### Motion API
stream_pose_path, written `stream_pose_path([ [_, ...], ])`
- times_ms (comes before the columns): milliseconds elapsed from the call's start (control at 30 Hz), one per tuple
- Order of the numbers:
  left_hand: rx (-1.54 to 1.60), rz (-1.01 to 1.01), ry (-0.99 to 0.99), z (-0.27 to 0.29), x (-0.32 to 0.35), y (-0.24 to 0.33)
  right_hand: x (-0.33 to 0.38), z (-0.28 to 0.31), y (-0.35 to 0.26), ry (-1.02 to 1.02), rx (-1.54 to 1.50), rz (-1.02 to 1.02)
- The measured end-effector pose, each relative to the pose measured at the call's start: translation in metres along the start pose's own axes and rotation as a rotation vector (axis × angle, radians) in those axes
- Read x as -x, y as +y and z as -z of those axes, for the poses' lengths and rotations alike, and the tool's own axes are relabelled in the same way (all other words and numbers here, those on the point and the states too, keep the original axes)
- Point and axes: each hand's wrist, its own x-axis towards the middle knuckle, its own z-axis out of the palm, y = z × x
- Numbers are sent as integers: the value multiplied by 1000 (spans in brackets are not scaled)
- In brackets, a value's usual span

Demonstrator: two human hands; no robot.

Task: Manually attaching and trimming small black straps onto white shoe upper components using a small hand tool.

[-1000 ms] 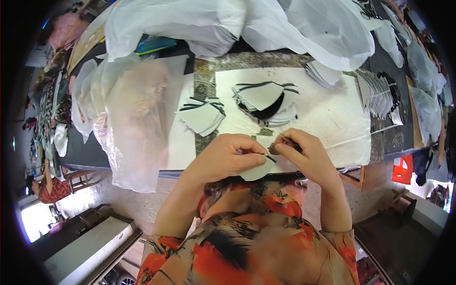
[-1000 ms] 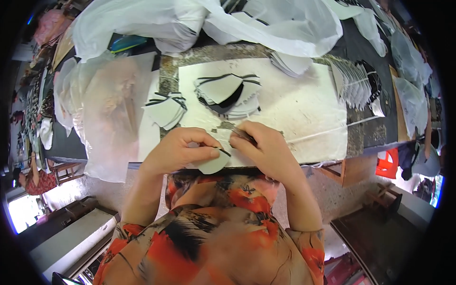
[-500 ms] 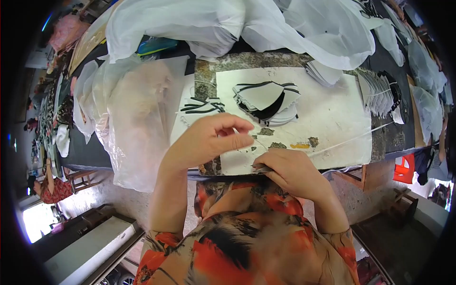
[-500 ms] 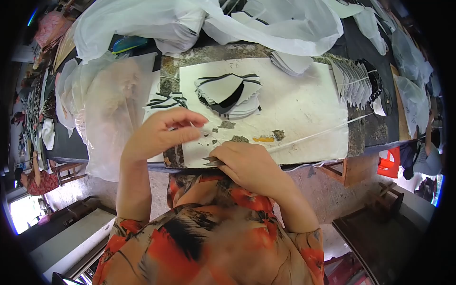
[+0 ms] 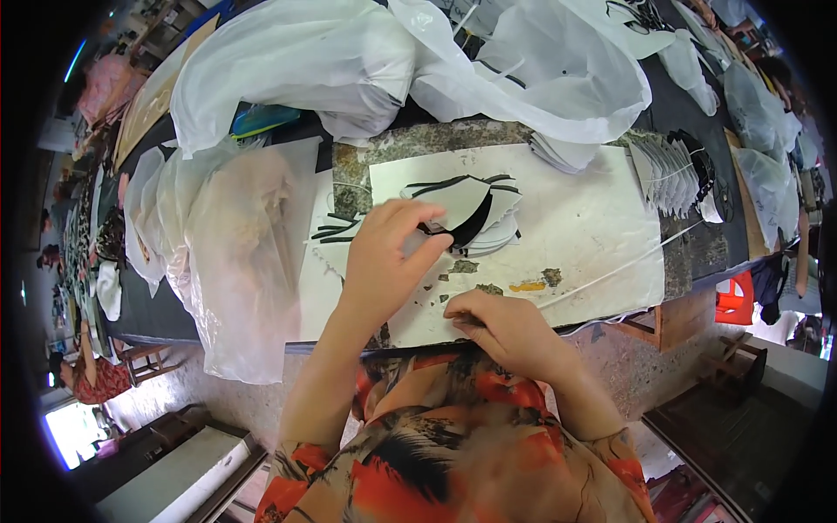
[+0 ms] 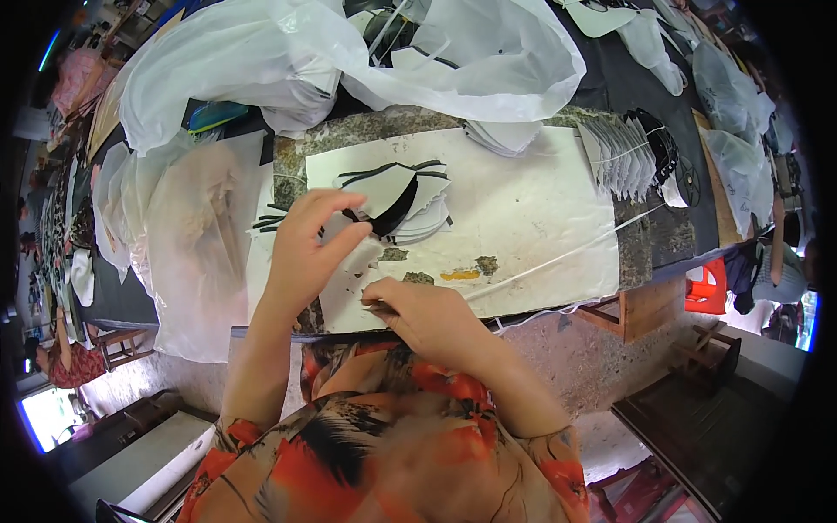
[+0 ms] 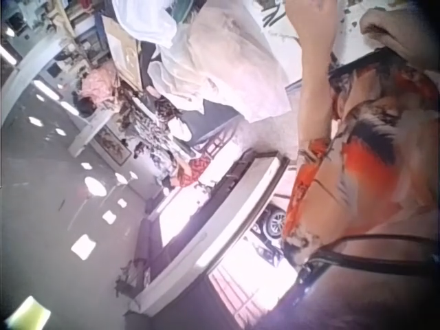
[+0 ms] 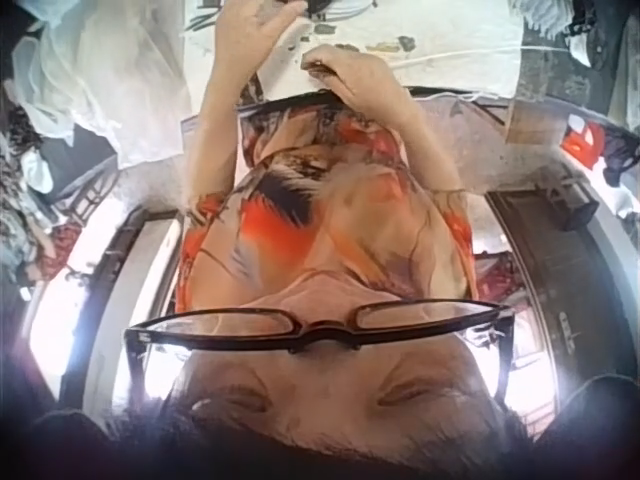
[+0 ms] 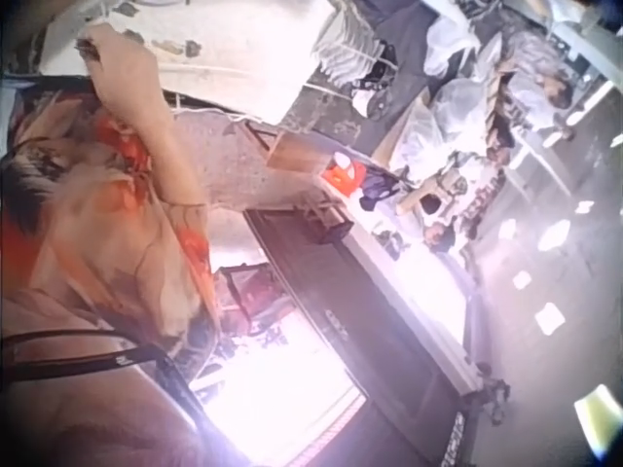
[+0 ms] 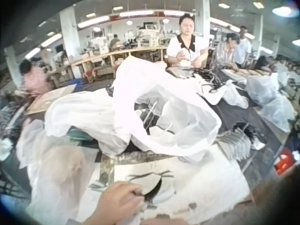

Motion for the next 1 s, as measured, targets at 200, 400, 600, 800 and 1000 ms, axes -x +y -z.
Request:
stream_pose_path([
  [200, -75, -21, -4, -20, -15, -14, 0, -17, 4, -56, -23, 108],
  [400, 208, 143, -42, -10, -19, -20, -4, -8, 5, -43, -26, 33],
  [600, 147, 290, -65, -4, -22, -11, -25, 8, 8, 408, 228, 184],
  [800, 196, 284, 9, -9, -28, -17, -45, 6, 21, 473, 529, 112],
  [1000, 195, 177, 363, 9, -1, -8, -37, 11, 26, 405, 524, 43],
])
